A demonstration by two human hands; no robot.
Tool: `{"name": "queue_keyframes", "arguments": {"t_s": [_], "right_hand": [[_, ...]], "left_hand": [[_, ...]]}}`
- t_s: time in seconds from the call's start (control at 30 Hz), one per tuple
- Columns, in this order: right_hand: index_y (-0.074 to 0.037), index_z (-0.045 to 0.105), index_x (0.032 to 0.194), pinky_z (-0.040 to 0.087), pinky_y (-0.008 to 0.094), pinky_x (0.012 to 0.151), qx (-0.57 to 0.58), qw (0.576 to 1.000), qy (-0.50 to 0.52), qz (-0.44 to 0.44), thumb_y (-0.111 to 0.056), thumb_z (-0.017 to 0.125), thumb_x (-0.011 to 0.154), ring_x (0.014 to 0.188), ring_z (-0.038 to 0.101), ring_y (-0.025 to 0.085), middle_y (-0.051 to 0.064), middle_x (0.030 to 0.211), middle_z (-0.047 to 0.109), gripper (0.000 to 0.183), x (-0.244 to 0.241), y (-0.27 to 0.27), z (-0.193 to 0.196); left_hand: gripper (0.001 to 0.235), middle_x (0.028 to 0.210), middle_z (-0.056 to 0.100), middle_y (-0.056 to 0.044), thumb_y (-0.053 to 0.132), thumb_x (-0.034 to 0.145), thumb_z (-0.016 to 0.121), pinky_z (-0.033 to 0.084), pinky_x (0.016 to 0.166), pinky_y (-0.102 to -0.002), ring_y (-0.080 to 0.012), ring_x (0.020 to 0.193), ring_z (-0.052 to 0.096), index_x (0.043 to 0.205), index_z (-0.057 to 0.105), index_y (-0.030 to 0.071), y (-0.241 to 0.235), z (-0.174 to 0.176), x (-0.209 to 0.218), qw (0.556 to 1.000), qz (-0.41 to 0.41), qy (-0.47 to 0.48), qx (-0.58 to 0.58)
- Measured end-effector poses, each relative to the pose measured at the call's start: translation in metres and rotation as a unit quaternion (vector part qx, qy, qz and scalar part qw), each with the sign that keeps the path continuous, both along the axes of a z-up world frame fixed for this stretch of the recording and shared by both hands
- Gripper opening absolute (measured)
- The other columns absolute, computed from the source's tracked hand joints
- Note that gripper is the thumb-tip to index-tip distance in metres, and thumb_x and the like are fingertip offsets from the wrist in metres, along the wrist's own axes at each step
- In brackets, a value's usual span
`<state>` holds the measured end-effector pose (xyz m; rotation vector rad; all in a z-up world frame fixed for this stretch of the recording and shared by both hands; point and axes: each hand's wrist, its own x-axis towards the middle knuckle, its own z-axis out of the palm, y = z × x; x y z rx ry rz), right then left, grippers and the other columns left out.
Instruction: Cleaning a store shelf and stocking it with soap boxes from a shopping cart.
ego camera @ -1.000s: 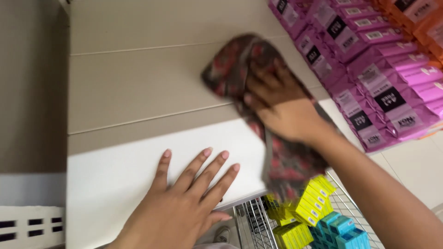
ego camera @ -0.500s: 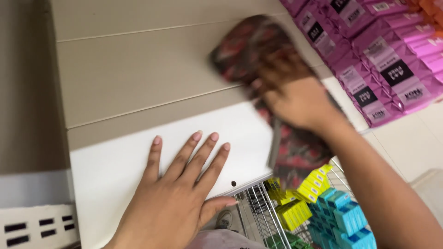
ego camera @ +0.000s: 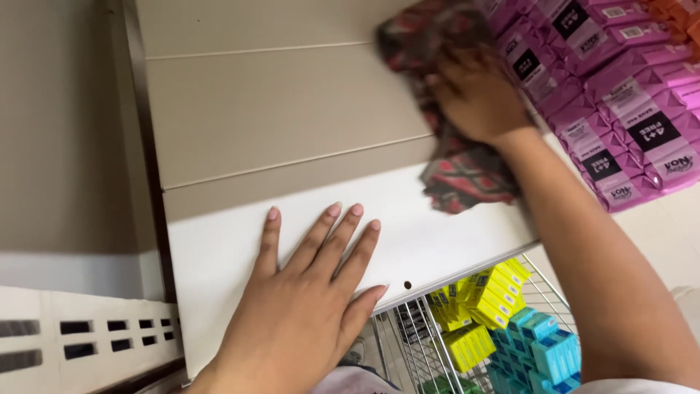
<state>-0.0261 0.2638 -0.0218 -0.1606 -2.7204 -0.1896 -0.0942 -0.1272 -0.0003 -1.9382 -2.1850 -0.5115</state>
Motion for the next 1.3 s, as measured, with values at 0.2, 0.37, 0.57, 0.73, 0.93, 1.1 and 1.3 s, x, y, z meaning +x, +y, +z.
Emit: {"name": "queue_keyframes", "arguments": {"t_s": [0.2,0.37,0.57,0.73,0.93,1.1,1.3], "right_hand": [[-0.001,0.068,0.121,0.028,0.057,0.118,0.093,0.990,-0.048,0.098,-0.029,0.053,0.100,0.138,0.045,0.045,0.022,0.142,0.059,0.039,0.018,-0.105,0.044],[-0.010,0.062,0.133,0.023,0.051,0.125,0.087,0.991,-0.098,-0.033,-0.038,0.045,0.104,0.148,0.036,0.041,0.017,0.155,0.048,0.043,0.024,-0.012,0.018],[-0.016,0.050,0.148,0.016,0.052,0.123,-0.121,0.978,-0.041,-0.167,-0.047,0.037,0.104,0.146,0.026,0.049,0.015,0.161,0.037,0.056,-0.043,0.061,-0.003],[-0.021,0.049,0.149,0.016,0.054,0.122,-0.152,0.962,-0.057,-0.221,-0.048,0.037,0.102,0.148,0.022,0.050,0.010,0.163,0.033,0.056,-0.097,0.057,0.015],[-0.022,0.052,0.146,0.021,0.055,0.118,-0.150,0.975,-0.044,-0.161,-0.049,0.041,0.100,0.145,0.024,0.051,0.008,0.160,0.037,0.055,-0.131,0.027,0.009],[-0.015,0.070,0.127,0.043,0.040,0.117,-0.178,0.983,0.033,-0.011,-0.040,0.056,0.094,0.135,0.056,0.029,0.008,0.137,0.065,0.044,-0.068,-0.020,0.030],[-0.007,0.069,0.133,0.026,0.049,0.118,-0.129,0.987,0.083,-0.044,-0.037,0.053,0.104,0.139,0.044,0.042,0.020,0.144,0.057,0.045,-0.046,0.093,-0.011]], "left_hand": [[0.069,0.150,0.042,-0.013,0.061,0.098,0.035,0.017,0.115,-0.067,-0.0331,0.141,0.032,0.147,0.043,0.012,0.005,-0.007,-0.004,1.000,0.012,0.016,0.009],[0.068,0.153,0.042,-0.012,0.059,0.099,0.036,0.019,0.116,-0.063,-0.0329,0.145,0.033,0.149,0.042,0.013,0.011,-0.007,-0.007,0.997,0.058,0.028,-0.040],[0.066,0.153,0.042,-0.011,0.061,0.100,0.035,0.016,0.115,-0.066,-0.0318,0.146,0.032,0.149,0.039,0.017,0.019,-0.019,-0.011,0.994,0.063,0.080,-0.024],[0.066,0.150,0.042,-0.010,0.060,0.100,0.034,0.014,0.117,-0.065,-0.0274,0.142,0.031,0.151,0.038,0.018,0.022,-0.028,-0.016,0.993,0.064,0.102,0.009],[0.062,0.151,0.043,-0.007,0.057,0.102,0.036,0.014,0.115,-0.061,-0.0250,0.143,0.034,0.151,0.038,0.020,0.021,-0.029,-0.014,0.993,0.086,0.083,0.015],[0.065,0.154,0.041,-0.013,0.054,0.101,0.035,0.016,0.118,-0.060,-0.0282,0.148,0.033,0.151,0.038,0.013,0.018,-0.023,-0.018,0.994,0.098,-0.003,-0.040],[0.061,0.151,0.042,-0.007,0.055,0.100,0.034,0.011,0.119,-0.067,-0.0235,0.142,0.032,0.149,0.040,0.019,0.020,-0.020,-0.013,0.987,0.133,0.089,0.030]]}}
